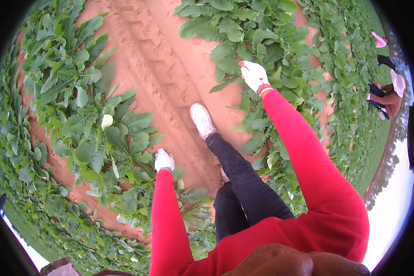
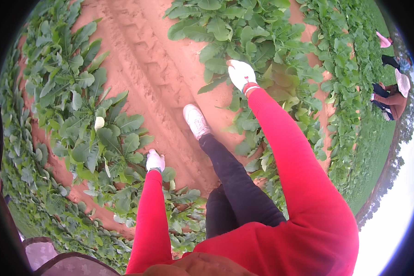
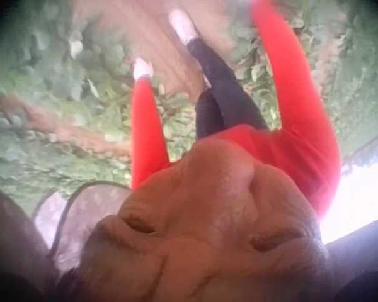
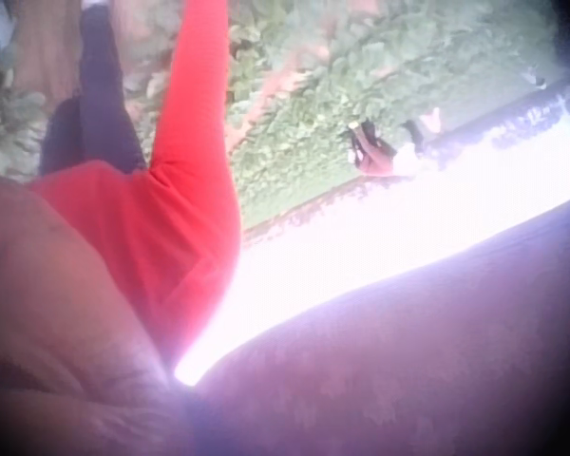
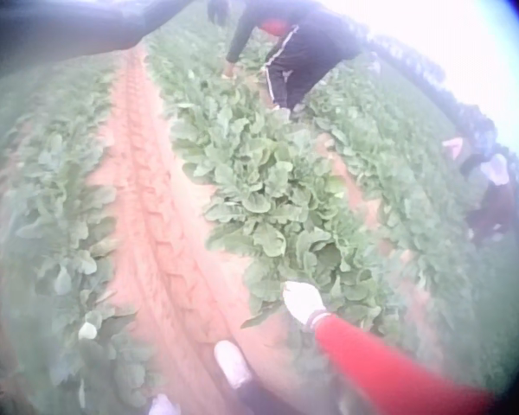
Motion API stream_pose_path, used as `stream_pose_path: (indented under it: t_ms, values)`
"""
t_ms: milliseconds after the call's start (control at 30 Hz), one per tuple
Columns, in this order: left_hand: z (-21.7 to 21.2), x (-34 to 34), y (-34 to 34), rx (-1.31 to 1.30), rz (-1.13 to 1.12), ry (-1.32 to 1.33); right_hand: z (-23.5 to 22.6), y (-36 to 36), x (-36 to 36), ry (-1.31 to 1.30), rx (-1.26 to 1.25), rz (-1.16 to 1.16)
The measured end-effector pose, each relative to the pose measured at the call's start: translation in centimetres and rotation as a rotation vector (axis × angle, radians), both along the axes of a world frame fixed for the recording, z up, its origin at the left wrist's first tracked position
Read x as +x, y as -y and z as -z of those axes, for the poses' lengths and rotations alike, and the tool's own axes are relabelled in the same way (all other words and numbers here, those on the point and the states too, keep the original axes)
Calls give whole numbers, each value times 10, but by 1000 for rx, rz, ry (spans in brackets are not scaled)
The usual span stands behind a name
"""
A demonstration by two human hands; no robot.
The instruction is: The person walks between rows of leafy green plants in a field and repeatedly pulls weeds from the soil by hand, discarding them to the side. The person continues this process along the rows.
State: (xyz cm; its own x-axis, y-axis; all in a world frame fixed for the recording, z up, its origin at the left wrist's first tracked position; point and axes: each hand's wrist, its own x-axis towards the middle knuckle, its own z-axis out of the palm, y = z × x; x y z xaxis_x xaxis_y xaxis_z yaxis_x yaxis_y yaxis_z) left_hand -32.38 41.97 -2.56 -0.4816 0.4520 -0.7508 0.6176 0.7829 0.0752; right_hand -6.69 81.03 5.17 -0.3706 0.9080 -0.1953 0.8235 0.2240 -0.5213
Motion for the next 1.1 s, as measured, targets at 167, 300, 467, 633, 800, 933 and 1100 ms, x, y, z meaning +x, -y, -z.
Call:
stream_pose_path:
  t_ms: [167, 300, 467, 633, 800, 933, 1100]
  values:
    - [-2, -2, -5, -47, -13, 43, 52, -53, -17, 528, 11, -43]
    - [-4, -3, -7, -76, -27, 72, 54, -71, -18, 697, -190, 48]
    - [-4, -3, -9, -123, -49, 86, 59, -85, -16, 742, -276, 39]
    - [-3, -3, -8, -123, -37, 89, 33, -81, -37, 651, -142, -235]
    - [-4, -3, -7, -137, -35, 86, -28, -88, -87, -213, -277, -61]
    - [-5, -4, -10, -143, -51, 99, -21, -156, -130, 147, -267, 35]
    - [-5, -3, -11, -185, -69, 110, 16, -197, -135, 496, -416, -197]
